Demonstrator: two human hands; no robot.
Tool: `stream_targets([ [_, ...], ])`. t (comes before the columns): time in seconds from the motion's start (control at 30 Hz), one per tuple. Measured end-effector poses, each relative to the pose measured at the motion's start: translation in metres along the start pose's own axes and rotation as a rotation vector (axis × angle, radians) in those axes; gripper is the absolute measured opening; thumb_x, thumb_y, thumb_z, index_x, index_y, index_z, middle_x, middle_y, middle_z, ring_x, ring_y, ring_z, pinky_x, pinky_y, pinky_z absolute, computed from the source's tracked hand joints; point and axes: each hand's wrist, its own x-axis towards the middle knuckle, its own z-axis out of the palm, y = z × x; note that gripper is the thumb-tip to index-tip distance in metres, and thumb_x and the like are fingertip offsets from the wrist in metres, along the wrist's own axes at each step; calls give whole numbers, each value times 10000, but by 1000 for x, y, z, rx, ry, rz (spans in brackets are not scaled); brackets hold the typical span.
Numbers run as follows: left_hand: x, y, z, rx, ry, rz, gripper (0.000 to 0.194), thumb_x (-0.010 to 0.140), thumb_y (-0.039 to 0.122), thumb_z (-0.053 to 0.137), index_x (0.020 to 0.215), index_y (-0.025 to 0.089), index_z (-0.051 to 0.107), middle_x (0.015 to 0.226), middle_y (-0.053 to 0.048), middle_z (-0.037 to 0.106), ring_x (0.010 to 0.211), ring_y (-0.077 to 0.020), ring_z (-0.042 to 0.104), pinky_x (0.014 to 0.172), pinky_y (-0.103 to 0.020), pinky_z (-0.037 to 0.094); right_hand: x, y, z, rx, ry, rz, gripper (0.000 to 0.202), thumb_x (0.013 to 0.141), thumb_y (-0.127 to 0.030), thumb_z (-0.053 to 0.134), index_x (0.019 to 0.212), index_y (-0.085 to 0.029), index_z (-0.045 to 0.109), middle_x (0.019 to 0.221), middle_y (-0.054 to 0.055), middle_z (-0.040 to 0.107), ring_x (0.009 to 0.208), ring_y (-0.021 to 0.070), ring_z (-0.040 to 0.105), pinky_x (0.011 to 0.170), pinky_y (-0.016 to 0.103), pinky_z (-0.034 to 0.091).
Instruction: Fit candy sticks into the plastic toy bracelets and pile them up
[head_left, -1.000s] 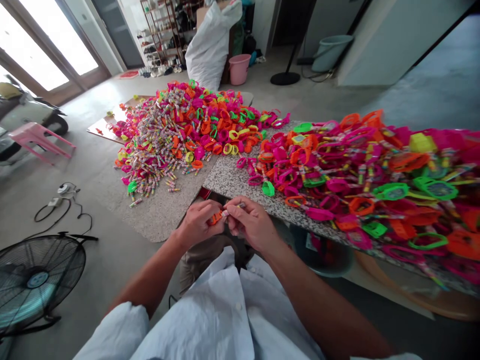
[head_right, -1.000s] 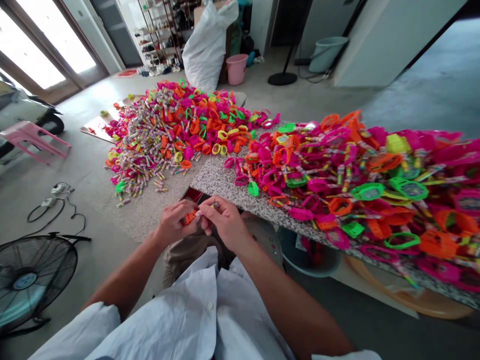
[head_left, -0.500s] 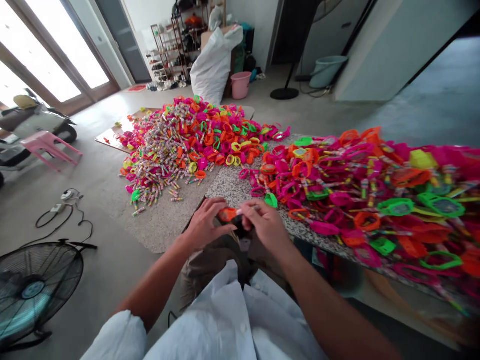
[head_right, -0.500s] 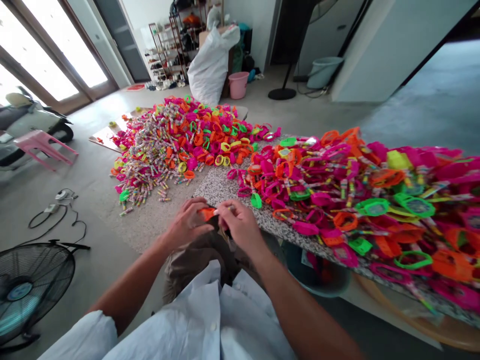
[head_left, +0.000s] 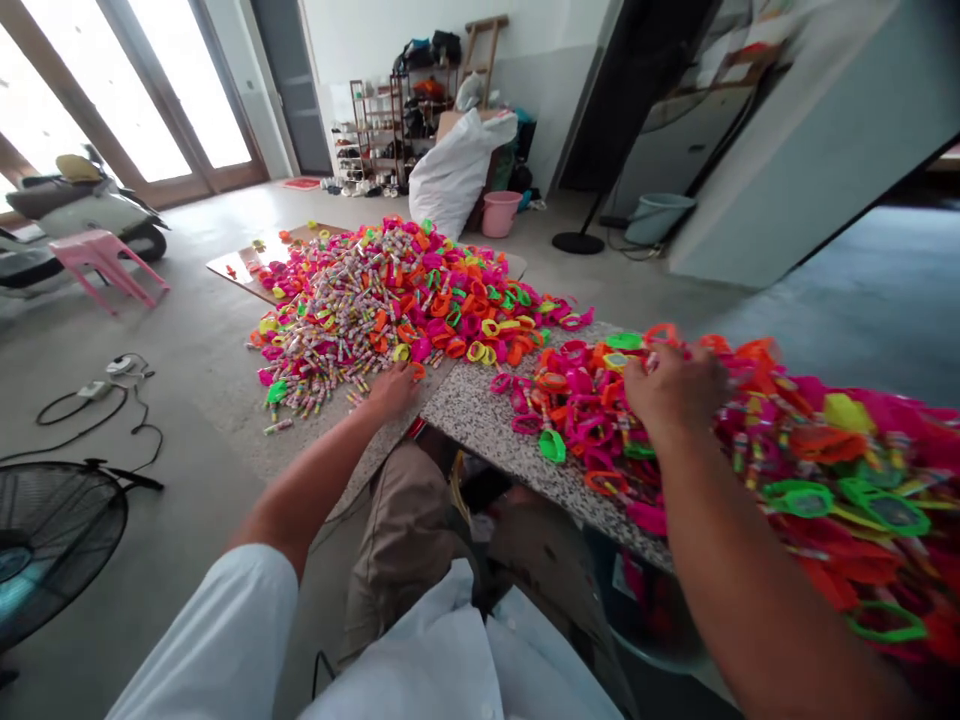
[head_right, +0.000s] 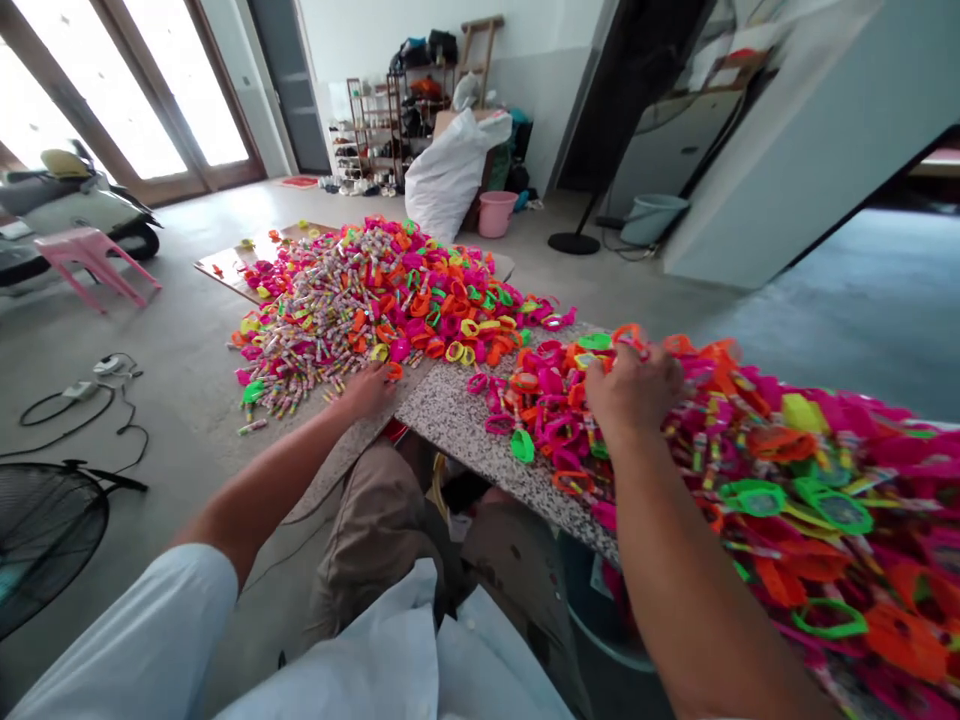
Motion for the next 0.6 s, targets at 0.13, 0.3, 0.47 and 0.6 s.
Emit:
stream_targets([
  [0.13, 16, -8, 6, -132, 6, -55, 113, 911, 166, 698, 1020, 187, 718, 1199, -114, 690, 1174, -259, 618, 1063, -367, 461, -19, -70, 35, -57, -70, -71, 240, 928, -243, 581, 1051, -140, 758, 1148, 233, 718, 1186, 357, 624, 1074, 520, 452],
  [0.3, 3, -27, -11, -443, 153, -143, 100, 913, 263, 684, 910, 164, 676, 1027, -94, 700, 1059, -231, 622, 991, -349, 492, -68, -180, 110, 73, -775, -230, 308, 1020, -248, 521, 1209, -175, 753, 1277, 147, 729, 1206, 264, 658, 1072, 352, 482],
  [0.47, -61, -39, -36, -796, 192, -216, 436, 892, 586, 692, 984, 160, 678, 888, -63, 709, 858, -195, 691, 854, -362, 585, -86, -246, 180, 16, -897, -135, 387, 1046, -292, 501, 1333, -141, 713, 1329, 202, 721, 1187, 310, 696, 996, 371, 518],
  [0.6, -130, -34, -54, -1310, 217, -330, 536, 885, 667, 714, 1014, 147, 727, 962, -95, 760, 876, -204, 744, 875, -386, 629, -84, -264, 211, -16, -957, -95, 410, 1056, -327, 505, 1359, -137, 706, 1307, 232, 729, 1189, 348, 709, 981, 400, 518],
])
